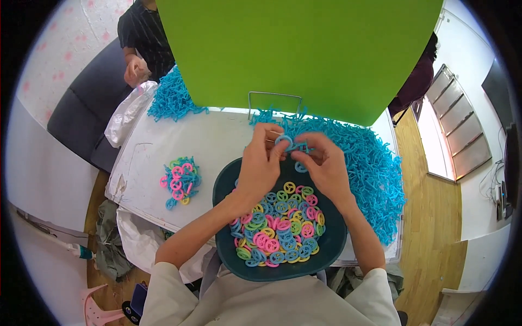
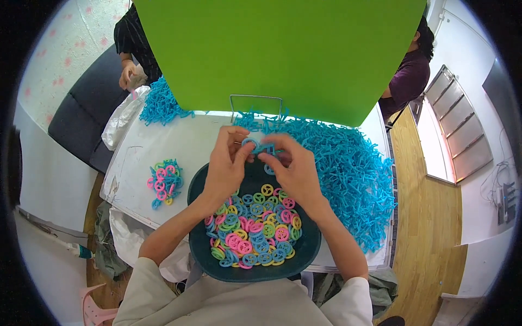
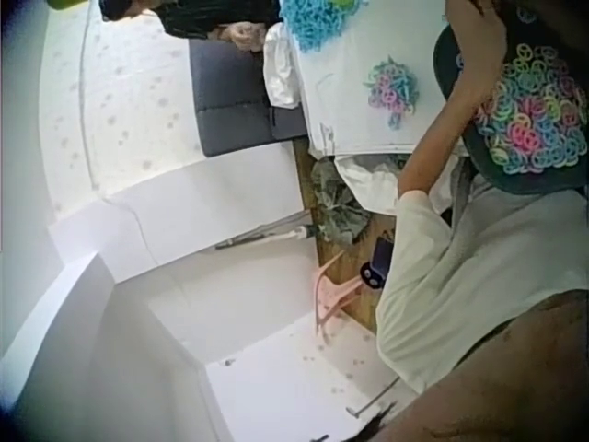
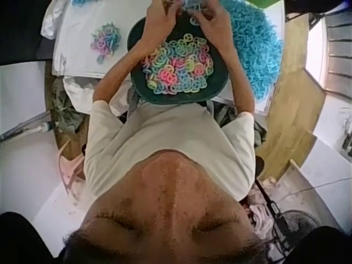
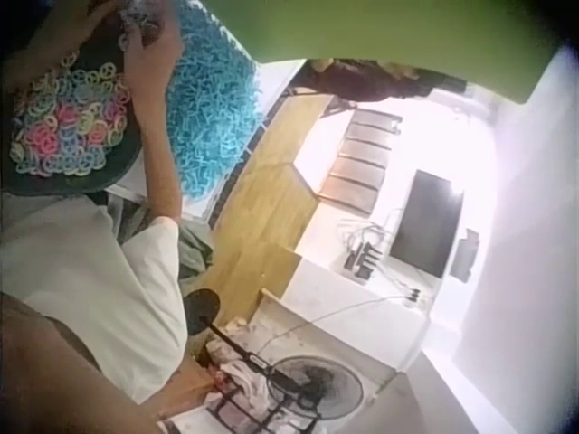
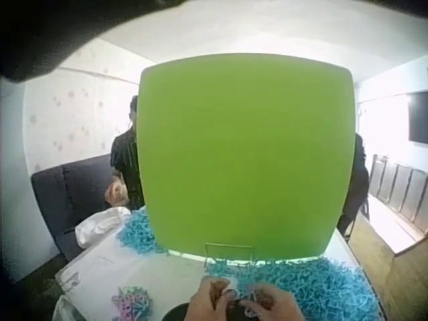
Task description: Hanging colorful smiley-face rubber rings from a bowl onto a small blue plastic rack.
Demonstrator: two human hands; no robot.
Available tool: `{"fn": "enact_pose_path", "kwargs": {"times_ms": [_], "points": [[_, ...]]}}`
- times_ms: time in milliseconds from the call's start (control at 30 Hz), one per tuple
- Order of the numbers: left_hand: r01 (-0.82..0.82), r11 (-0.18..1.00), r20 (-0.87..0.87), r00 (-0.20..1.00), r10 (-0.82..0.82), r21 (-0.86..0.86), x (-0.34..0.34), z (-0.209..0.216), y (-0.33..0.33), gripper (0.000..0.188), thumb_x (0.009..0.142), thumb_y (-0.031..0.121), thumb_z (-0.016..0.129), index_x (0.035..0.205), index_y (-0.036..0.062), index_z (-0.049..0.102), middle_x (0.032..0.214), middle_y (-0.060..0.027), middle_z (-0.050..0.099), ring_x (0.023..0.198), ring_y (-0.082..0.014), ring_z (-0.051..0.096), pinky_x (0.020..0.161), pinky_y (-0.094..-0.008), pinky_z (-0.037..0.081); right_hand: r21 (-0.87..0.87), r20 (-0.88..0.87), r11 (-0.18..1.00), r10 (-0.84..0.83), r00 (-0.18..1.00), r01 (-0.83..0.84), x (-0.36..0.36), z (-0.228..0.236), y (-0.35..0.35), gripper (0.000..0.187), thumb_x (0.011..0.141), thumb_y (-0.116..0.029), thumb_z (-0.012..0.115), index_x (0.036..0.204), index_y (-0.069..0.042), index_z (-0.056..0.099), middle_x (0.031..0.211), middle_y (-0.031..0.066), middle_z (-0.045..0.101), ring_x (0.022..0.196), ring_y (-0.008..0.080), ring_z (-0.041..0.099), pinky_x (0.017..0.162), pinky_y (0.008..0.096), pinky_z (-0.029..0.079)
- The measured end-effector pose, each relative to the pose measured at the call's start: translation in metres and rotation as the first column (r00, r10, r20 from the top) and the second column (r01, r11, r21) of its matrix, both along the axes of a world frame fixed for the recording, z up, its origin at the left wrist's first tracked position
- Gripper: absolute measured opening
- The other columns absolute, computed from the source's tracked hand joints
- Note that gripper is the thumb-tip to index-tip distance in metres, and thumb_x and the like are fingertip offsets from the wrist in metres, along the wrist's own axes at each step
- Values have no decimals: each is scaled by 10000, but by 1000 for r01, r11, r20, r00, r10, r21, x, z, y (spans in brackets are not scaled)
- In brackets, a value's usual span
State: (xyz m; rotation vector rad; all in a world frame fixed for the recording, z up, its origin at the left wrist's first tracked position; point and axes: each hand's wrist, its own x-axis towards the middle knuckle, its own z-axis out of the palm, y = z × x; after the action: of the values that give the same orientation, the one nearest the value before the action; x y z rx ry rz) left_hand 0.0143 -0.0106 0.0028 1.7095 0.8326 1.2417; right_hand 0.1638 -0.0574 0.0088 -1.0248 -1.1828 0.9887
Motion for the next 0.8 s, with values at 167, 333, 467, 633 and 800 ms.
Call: {"fn": "enact_pose_path", "kwargs": {"times_ms": [167,333,467,633,800], "points": [[166,979,243,961,-133,-120,-1,-4,5,144,936,9,533,1062,-32,588,963,-93,639,855,-133,642,737,-264,561,202,444,959,-270,855,198,1,-3,1,129,841,-21,679,967,7,669,794,69,693,726,80,648,603,214,495],[182,974,261,955,-142,-137,-1,0,2,190,941,10,522,1107,-36,603,977,-84,645,869,-132,640,784,-269,567,154,398,968,-246,884,200,3,-4,1,122,868,-48,656,974,9,673,761,37,676,712,65,632,600,201,480],[225,960,177,965,-196,-165,2,-2,-13,202,950,47,540,1123,-31,608,1072,-84,629,935,-125,621,823,-273,558,19,358,968,-241,902,251,7,3,0,132,878,-64,649,980,13,678,760,16,664,728,49,617,615,192,477],[182,961,262,957,-125,-207,-1,1,2,195,940,47,555,1104,-32,626,1002,-80,654,896,-120,637,794,-256,552,69,339,985,-172,925,158,5,-3,3,138,867,-71,665,977,10,685,752,12,667,721,44,614,596,192,473],[169,961,294,951,-101,-218,-2,3,1,200,942,60,561,1109,-30,625,1004,-78,656,900,-120,636,806,-258,552,163,519,969,-246,818,188,6,-3,1,141,859,-60,671,986,0,682,765,34,693,679,57,618,581,207,485]]}}
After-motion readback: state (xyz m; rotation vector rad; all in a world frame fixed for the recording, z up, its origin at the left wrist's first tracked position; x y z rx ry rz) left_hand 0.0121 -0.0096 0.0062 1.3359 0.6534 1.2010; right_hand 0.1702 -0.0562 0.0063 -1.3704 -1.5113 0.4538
